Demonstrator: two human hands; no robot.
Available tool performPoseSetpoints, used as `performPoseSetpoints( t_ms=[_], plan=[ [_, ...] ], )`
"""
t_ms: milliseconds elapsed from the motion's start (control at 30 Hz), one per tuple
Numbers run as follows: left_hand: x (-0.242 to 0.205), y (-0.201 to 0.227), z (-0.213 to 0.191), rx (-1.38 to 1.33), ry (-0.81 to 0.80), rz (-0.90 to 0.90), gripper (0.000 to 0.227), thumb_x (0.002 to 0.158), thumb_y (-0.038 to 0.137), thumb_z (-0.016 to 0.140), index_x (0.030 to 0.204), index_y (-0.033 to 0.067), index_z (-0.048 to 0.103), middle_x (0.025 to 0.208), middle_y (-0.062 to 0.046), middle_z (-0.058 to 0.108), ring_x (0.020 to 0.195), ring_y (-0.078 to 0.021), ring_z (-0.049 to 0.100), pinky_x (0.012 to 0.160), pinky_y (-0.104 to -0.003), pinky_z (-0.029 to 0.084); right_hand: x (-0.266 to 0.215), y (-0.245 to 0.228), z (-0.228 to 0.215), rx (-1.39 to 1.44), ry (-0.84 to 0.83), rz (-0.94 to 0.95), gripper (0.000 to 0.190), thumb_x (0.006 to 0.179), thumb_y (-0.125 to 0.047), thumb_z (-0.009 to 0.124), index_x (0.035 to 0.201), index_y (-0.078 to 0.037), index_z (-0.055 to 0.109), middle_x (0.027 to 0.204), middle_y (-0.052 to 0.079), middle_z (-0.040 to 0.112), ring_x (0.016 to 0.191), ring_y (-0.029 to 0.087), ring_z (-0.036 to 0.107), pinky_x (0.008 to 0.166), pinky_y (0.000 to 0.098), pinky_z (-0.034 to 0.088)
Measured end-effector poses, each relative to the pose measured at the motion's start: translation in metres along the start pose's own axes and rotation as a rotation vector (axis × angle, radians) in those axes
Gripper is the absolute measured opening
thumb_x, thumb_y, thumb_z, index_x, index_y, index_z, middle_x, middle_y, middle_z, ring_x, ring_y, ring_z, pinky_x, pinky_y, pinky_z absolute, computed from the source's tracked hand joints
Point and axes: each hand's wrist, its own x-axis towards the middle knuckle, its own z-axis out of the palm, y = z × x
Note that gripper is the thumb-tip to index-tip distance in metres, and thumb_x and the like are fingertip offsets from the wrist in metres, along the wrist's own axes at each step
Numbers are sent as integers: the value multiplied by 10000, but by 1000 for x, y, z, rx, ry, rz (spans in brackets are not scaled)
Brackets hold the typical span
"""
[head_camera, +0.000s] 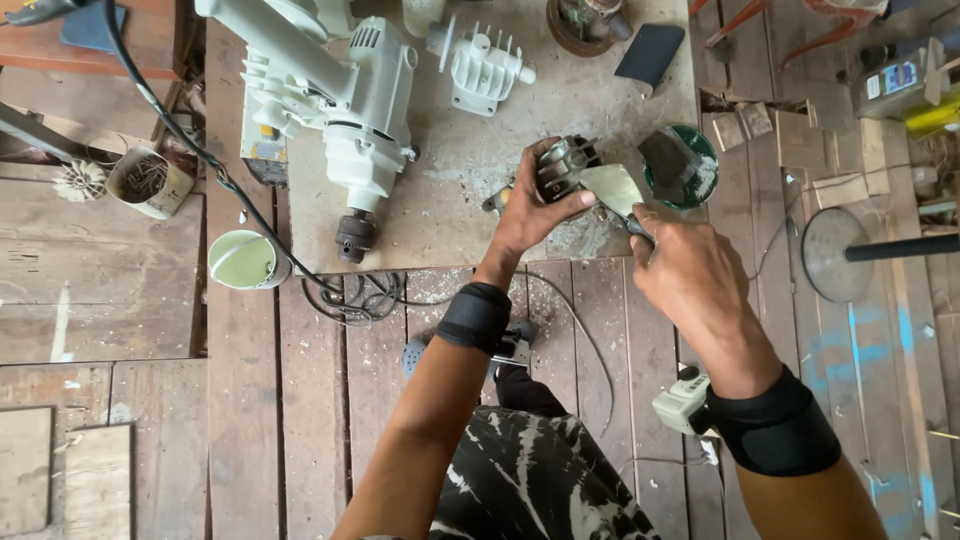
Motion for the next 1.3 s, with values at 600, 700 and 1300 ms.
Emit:
performPoseSetpoints(
  t_ms=[600,700,1300],
  plan=[
    [3,-2,4,-45,42,2,848,783,267,904,1399,29,372,1260,-179,653,1164,-259,670,1004,-410,612,20,19,-5,-29,202,-277,504,819,-87,637,1311,-155,718,808,281,723,716,406,736,703,473,601],
    [3,-6,4,-29,44,17,832,805,258,895,1408,34,367,1264,-167,650,1172,-253,667,1015,-396,607,19,15,-11,-24,170,-216,526,801,-92,651,1317,-180,709,813,282,722,694,413,728,672,479,593],
    [5,-16,-2,-9,67,-24,787,832,244,866,1427,68,381,1264,-173,657,1156,-280,676,971,-434,617,16,26,34,79,295,-227,406,913,-187,670,1316,-158,707,833,213,746,678,376,731,628,476,593]
  ],
)
